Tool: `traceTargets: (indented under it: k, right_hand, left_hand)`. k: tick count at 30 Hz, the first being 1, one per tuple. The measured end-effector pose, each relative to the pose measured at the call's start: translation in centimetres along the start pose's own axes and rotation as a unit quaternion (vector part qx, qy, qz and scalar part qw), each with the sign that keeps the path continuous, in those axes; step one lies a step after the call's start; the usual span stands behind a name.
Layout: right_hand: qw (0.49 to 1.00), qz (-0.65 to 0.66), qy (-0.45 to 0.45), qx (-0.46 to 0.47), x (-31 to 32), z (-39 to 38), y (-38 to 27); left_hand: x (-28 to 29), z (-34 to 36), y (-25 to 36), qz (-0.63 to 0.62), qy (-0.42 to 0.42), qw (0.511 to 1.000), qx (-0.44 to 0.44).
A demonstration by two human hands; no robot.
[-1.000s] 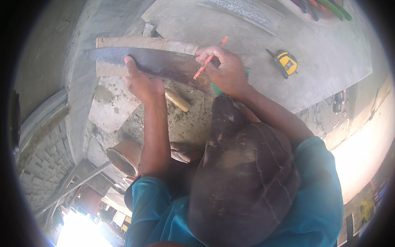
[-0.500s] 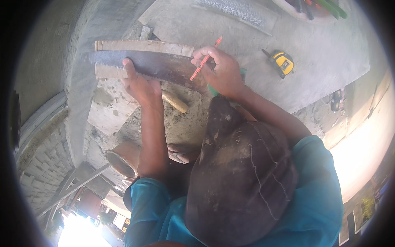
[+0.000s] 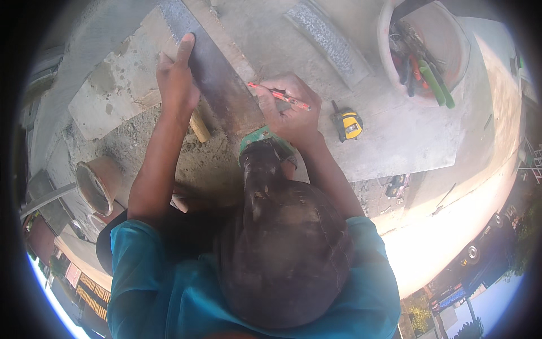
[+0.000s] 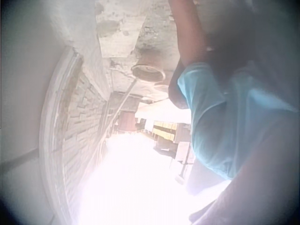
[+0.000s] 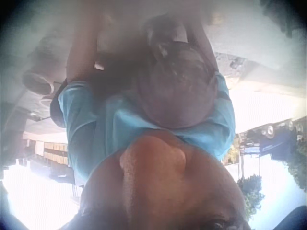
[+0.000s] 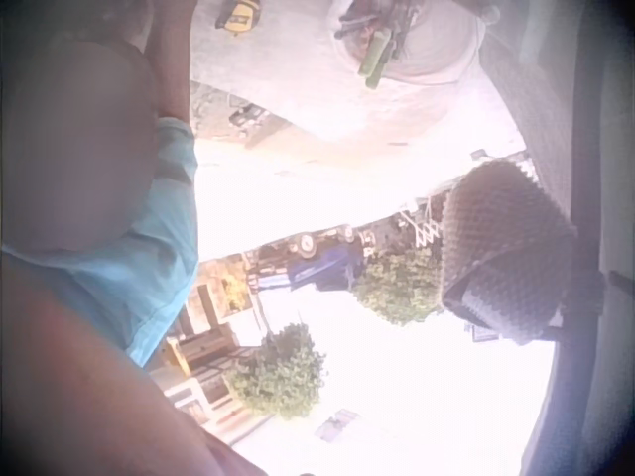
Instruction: The person measures and marks a rectangular tile with a tape measure and pencil, then uses a hand saw to cut along the marked line. The person then moves indoors and uses an angle grinder to cut the tile further.
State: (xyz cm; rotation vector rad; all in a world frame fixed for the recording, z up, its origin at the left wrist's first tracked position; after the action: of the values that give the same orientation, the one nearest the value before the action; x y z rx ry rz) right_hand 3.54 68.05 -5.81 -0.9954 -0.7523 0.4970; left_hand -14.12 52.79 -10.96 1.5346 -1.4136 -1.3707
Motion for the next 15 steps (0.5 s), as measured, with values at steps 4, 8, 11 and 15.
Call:
traceTargets:
  k: [4,8,11,15]
  right_hand:
    - [0.999,-0.020,0.006,0.024,-0.10,-0.60,-0.46]
    - [0.999,-0.011,0.008,0.029,0.07,-0.81,-0.40]
    - [0.999,-0.010,0.006,0.037,0.05,-0.90,-0.36]
    - [1.000,-0.013,0.002,0.013,0.11,-1.01,0.19]
  left_hand:
    - [0.31,0.04,-0.73,0.020,0.002,1.000,0.016]
    - [-0.27,-0.26,-0.36,0.012,-0.012,1.000,0.009]
    - [-0.21,-0.30,-0.38,0.015,-0.011,1.000,0.011]
    - [0.07,-0.06,-0.64,0.017,-0.005,1.000,0.009]
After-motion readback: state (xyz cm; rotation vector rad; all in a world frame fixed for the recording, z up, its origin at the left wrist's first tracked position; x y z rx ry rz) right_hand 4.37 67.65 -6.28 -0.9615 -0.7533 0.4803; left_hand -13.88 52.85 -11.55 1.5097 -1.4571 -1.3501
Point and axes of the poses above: each hand's wrist, its own z-axis towards the middle knuckle, its own x-axis out of the back of the hand, y = z × x, the point moved 8 cm from there along z, towards the middle knuckle, and after that the axes turned 4 degrees about -x, right-handed, at the moved point
